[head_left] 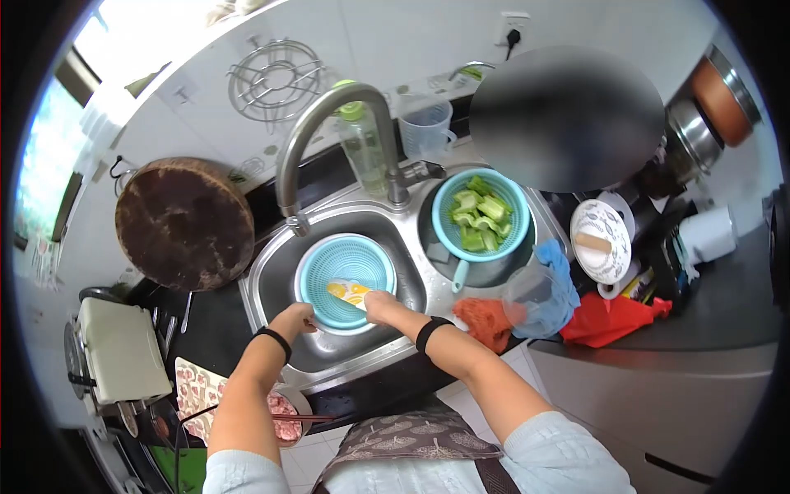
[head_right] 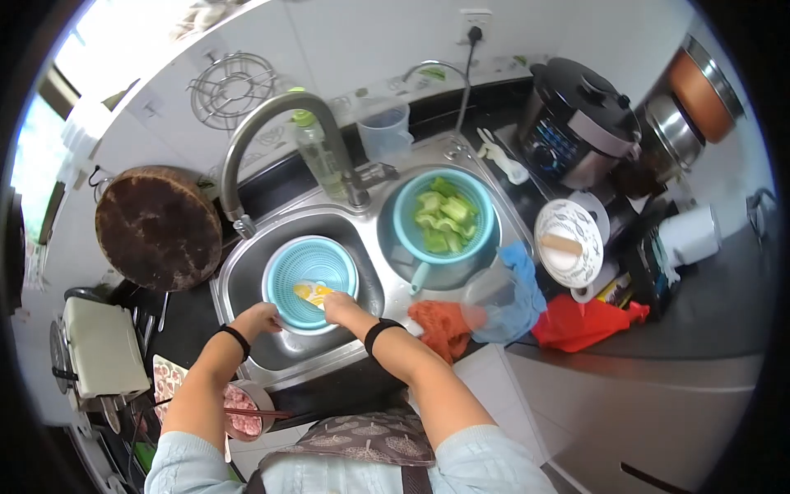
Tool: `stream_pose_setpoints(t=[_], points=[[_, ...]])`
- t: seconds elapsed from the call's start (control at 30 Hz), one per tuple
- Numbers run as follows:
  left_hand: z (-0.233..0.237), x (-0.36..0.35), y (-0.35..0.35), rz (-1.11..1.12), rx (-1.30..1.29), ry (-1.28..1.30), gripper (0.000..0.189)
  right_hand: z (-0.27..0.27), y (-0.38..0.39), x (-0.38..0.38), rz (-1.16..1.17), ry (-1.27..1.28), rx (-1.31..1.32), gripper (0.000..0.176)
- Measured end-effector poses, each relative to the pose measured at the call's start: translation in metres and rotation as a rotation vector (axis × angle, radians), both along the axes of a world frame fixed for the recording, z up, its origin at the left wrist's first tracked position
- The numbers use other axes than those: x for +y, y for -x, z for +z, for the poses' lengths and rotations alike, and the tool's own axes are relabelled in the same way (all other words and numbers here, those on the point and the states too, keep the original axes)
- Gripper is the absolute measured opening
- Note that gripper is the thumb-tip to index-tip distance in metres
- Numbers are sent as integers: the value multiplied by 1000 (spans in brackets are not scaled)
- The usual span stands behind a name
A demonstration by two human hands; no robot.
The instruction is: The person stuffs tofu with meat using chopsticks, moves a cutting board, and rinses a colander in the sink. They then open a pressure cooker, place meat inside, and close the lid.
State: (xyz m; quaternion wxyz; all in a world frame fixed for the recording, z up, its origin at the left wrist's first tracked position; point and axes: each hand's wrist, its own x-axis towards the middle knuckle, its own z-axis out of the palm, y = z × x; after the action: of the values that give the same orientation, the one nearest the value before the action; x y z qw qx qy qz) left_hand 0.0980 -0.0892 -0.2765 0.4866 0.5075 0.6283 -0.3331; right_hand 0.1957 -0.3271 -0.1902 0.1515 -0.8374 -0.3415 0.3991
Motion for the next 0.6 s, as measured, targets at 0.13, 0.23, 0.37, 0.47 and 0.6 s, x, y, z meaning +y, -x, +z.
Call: stream_pose_setpoints(t=[0.13,0.23,0.37,0.47,0.6], points=[[52,-23,-7,188,-401,102,18,5,-16,-10,-35,30,83,13],[95,-39,-12,41,-513,63,20,-2,-16,-13,-46,57,200,21],[134,-58,-3,79,-559,-154,16,17,1,-13,-89,-83,185,38],[173,-60,5,89,-587,-290,16,26,18,-10,-39,-219,37,43],[243,-64,5,-19,-561,-401,22,51,43,5,-135,-381,-103,47]])
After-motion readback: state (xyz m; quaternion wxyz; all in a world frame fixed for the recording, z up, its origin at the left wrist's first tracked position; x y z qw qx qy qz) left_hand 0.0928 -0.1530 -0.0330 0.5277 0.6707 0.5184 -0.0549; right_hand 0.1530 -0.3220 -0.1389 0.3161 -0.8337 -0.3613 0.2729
